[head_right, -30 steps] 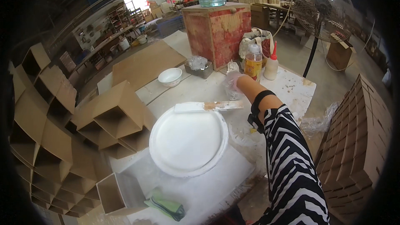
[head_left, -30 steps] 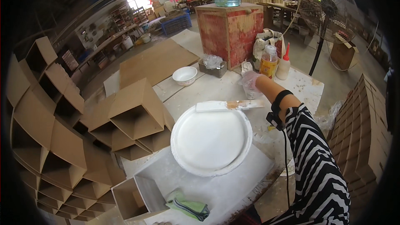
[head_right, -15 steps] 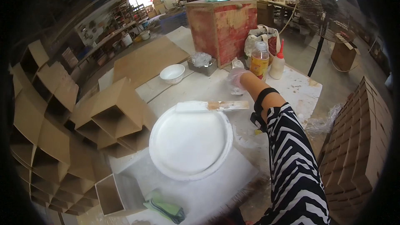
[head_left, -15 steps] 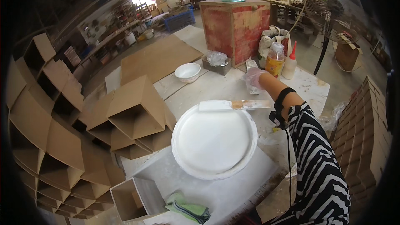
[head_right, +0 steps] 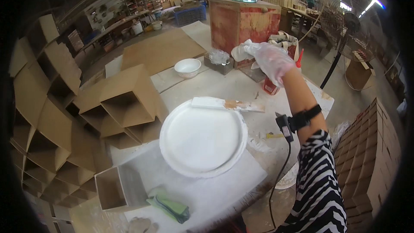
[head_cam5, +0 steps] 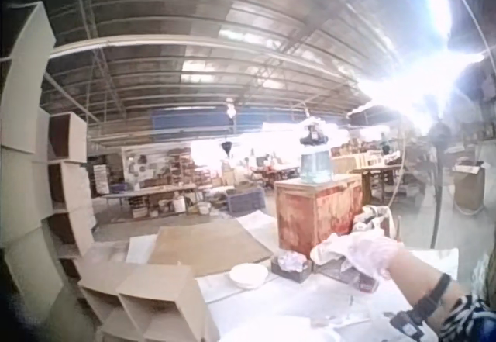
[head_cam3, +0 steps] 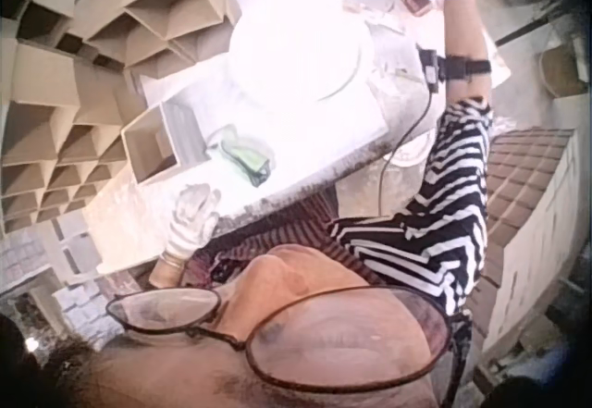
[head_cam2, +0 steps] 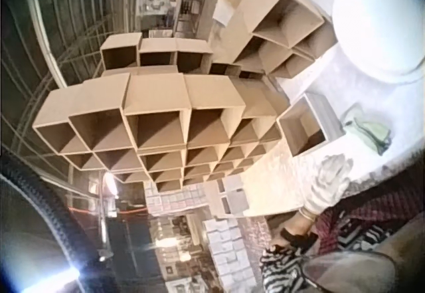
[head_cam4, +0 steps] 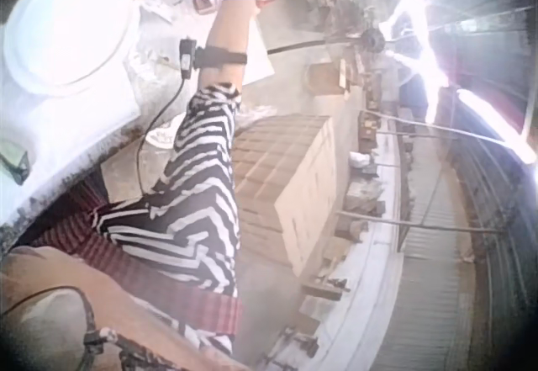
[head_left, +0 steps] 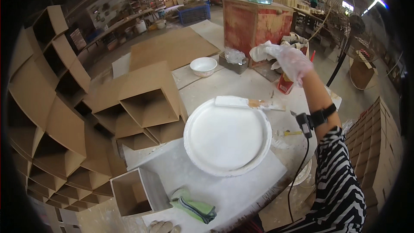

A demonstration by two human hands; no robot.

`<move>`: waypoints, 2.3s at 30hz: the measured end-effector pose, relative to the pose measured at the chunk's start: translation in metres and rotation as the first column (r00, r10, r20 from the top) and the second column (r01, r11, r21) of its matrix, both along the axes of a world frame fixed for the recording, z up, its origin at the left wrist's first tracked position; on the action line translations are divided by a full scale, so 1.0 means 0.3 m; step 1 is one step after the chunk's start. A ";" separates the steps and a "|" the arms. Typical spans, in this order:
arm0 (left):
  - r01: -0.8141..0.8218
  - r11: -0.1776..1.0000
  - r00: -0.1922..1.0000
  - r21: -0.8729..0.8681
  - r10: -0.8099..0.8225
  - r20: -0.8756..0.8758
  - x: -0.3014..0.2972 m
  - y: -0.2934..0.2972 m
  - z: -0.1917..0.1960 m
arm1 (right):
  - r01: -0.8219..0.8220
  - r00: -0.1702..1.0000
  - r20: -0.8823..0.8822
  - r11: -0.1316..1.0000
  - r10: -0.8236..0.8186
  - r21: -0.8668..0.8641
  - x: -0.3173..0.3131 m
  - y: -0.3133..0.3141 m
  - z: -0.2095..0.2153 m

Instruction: Applying white primer or glue to cardboard boxes using a sponge.

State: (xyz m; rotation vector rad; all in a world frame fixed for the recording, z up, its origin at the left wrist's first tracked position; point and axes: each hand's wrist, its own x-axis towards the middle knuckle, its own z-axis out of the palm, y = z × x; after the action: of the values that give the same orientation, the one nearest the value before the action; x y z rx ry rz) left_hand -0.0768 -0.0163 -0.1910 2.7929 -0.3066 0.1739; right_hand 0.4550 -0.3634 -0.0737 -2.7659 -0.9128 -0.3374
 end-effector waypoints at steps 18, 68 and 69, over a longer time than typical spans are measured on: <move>-0.010 0.993 0.996 0.113 0.001 0.084 -0.016 -0.009 0.012 | -0.513 0.858 0.269 0.749 0.437 0.418 -1.035 0.082 -0.023; -0.051 -0.289 0.989 -0.956 0.120 -0.089 -0.190 -0.094 0.088 | -0.068 0.566 -0.453 0.586 0.689 0.807 -1.514 0.482 -0.233; -0.081 -0.278 0.987 -0.957 0.114 -0.116 -0.183 -0.101 0.077 | -0.287 0.747 -0.320 0.717 0.583 0.635 -1.520 0.486 -0.234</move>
State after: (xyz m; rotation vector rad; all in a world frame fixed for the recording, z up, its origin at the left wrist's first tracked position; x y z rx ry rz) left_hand -0.1317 -0.0467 -0.1680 0.9760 0.1290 0.3048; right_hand -0.0010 -0.2177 -0.1440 -1.8597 -1.0904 0.1903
